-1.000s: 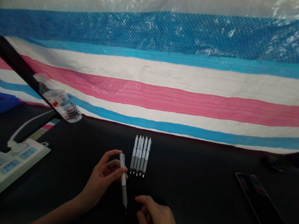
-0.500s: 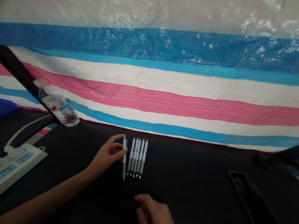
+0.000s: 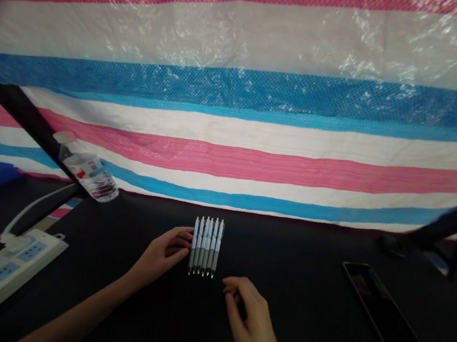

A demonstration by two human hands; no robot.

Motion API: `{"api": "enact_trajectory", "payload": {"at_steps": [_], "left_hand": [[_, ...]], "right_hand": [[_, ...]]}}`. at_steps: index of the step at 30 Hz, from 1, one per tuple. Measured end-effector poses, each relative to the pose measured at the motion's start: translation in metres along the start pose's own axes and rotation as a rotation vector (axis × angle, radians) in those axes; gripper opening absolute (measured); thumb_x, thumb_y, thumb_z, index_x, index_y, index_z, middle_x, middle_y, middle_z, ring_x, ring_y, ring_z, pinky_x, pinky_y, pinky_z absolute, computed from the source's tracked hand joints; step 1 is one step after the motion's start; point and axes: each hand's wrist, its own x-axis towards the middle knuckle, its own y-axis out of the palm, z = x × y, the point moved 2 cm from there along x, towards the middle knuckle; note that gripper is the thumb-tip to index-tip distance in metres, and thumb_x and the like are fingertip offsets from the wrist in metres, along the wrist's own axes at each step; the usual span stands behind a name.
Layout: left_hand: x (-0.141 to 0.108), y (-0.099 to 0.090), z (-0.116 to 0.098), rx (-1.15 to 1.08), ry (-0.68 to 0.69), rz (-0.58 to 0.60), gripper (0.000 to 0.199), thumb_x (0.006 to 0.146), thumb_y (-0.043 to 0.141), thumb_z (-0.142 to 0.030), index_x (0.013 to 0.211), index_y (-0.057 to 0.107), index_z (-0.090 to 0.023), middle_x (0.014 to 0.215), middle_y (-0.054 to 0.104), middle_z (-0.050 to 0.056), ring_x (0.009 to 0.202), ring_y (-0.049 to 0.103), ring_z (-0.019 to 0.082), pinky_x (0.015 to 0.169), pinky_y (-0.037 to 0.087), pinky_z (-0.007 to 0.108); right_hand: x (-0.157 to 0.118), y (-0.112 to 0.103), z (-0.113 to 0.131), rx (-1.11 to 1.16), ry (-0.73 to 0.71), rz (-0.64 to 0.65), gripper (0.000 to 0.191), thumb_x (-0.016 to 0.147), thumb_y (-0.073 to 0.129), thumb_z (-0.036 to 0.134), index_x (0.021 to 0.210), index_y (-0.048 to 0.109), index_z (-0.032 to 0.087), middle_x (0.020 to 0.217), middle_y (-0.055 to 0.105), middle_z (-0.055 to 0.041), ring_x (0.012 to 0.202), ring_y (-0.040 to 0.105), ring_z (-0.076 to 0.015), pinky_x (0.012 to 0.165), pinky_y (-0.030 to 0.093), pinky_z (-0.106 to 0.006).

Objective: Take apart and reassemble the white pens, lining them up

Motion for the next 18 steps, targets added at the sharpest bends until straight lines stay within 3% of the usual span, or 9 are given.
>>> {"api": "enact_trajectory", "payload": {"at_steps": [5,18], "left_hand": [[-0.005,0.002,0.004,0.011,0.042,-0.015,0.033,0.082,0.062,-0.020,0.115,0.064,-0.018,0.106,0.070,0.010,0.098,0.073,0.025,0.088,0.061,0.044],[0.012,0.023,-0.002,0.040,0.125,0.037,0.022,0.084,0.058,-0.017,0.105,0.065,-0.018,0.096,0.074,0.008,0.094,0.074,0.023,0.088,0.060,0.041]], "right_hand": [[0.013,-0.009,-0.003,-0.035,0.003,-0.022,0.024,0.097,0.049,0.025,0.117,0.062,0.023,0.111,0.068,-0.0094,0.103,0.064,-0.0249,0.090,0.051,-0.040],[0.032,-0.019,-0.002,-0.088,0.007,0.003,0.039,0.091,0.051,0.018,0.129,0.054,0.021,0.108,0.064,-0.0084,0.089,0.065,-0.0211,0.075,0.057,-0.035]]}}
